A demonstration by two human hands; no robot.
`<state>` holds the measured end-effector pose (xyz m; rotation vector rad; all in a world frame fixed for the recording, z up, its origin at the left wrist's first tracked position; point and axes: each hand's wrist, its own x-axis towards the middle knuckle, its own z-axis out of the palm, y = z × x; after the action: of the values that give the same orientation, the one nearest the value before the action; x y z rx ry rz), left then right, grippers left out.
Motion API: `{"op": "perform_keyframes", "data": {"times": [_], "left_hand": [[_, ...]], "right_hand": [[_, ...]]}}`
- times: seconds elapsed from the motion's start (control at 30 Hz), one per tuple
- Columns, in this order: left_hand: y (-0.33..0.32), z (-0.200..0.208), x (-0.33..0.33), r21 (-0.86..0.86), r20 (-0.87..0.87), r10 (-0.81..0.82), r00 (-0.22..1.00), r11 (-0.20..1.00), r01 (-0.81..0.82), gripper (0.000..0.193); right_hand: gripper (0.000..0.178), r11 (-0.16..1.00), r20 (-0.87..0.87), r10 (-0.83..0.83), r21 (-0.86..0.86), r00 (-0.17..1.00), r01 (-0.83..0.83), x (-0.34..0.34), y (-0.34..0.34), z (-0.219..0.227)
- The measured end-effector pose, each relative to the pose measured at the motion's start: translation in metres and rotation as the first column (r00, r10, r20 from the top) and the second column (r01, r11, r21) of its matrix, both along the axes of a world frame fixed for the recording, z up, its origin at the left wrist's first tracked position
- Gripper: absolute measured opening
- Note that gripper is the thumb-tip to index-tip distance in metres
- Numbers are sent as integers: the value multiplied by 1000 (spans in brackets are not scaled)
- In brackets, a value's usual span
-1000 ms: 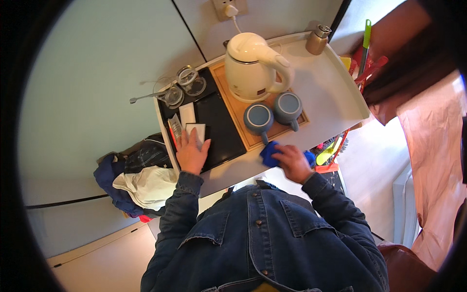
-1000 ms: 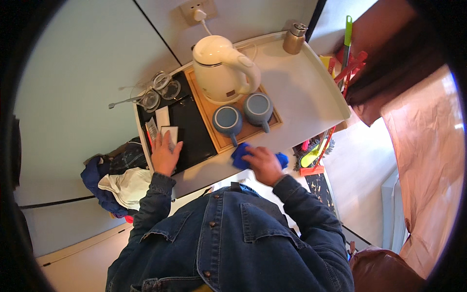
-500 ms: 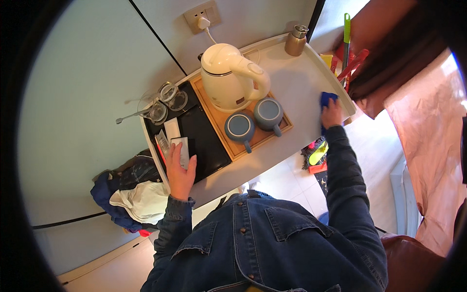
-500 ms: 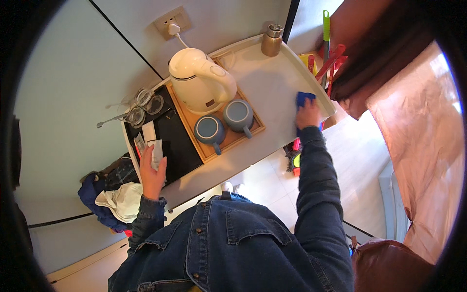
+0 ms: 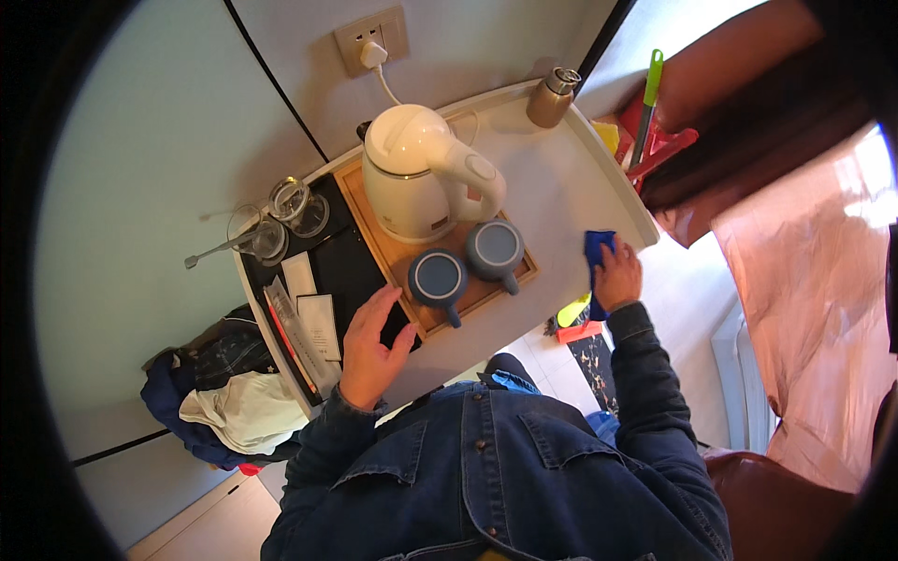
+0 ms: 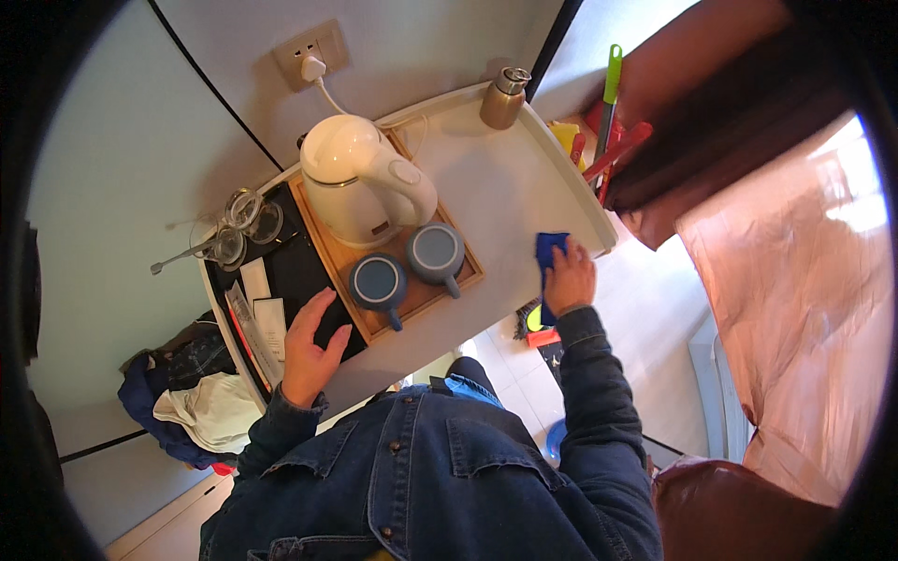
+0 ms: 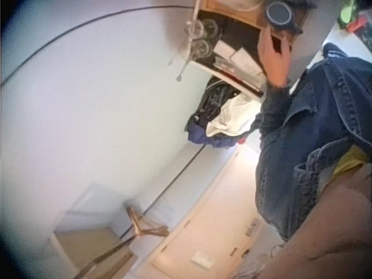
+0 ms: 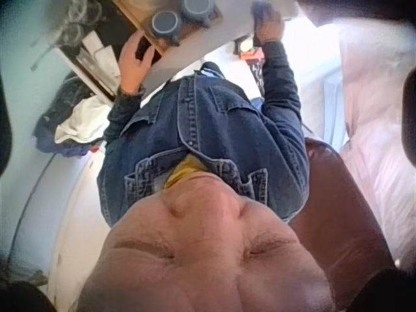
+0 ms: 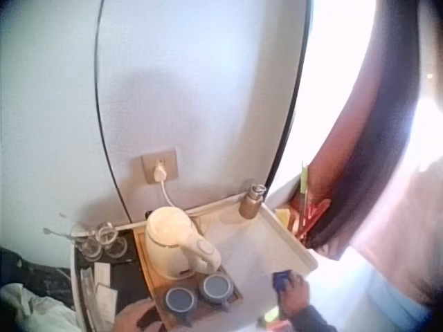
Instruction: The person wipes a white wall, a wooden door, a wall switch panel, and a door frame using a blue cloth. The person also wipes a small table surface and a wall above it. The person moves a tray with a kettle and cups to reach the wall.
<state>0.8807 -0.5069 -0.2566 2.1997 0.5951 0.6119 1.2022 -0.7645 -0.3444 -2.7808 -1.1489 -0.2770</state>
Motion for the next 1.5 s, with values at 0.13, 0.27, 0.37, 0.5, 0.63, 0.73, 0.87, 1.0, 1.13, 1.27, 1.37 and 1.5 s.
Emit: {"op": "perform_keyframes", "data": {"times": [0.13,0.27,0.37,0.5,0.63,0.73,0.87,1.0,1.13,1.27,1.37,1.5], "left_hand": [[-6,8,17,136,-39,69,997,989,-63,45],[-23,14,43,89,-6,241,971,967,-239,45],[-42,19,66,44,-20,315,949,949,-314,44],[-69,24,84,56,-72,392,917,920,-389,41],[-89,30,84,70,-125,498,858,867,-493,40],[-98,32,84,64,-97,552,828,834,-548,39],[-96,36,84,81,-80,581,810,814,-575,37],[-70,50,77,130,-68,572,818,818,-561,35],[-34,81,76,140,-31,513,858,852,-505,34],[10,128,89,346,84,405,910,845,-408,36],[43,172,106,572,115,241,964,777,-263,39],[100,228,132,773,204,151,967,582,-254,44]], "right_hand": [[47,999,-65,-24,20,998,25,72,15,-10],[46,972,-81,161,184,984,-145,119,66,-23],[47,926,-93,329,228,940,-302,133,121,-25],[45,780,-112,587,343,802,-523,137,195,-23],[44,770,-136,618,302,775,-561,143,269,-15],[43,794,-191,602,246,775,-556,130,293,-10],[37,737,-158,674,219,722,-640,103,285,-9],[34,664,-146,744,261,652,-700,92,238,-3],[38,621,-100,782,214,615,-754,71,160,6],[34,590,-291,805,318,516,-742,65,121,15],[32,678,-452,732,406,510,-613,81,132,35],[34,467,-182,809,777,558,-423,115,184,104]]}}
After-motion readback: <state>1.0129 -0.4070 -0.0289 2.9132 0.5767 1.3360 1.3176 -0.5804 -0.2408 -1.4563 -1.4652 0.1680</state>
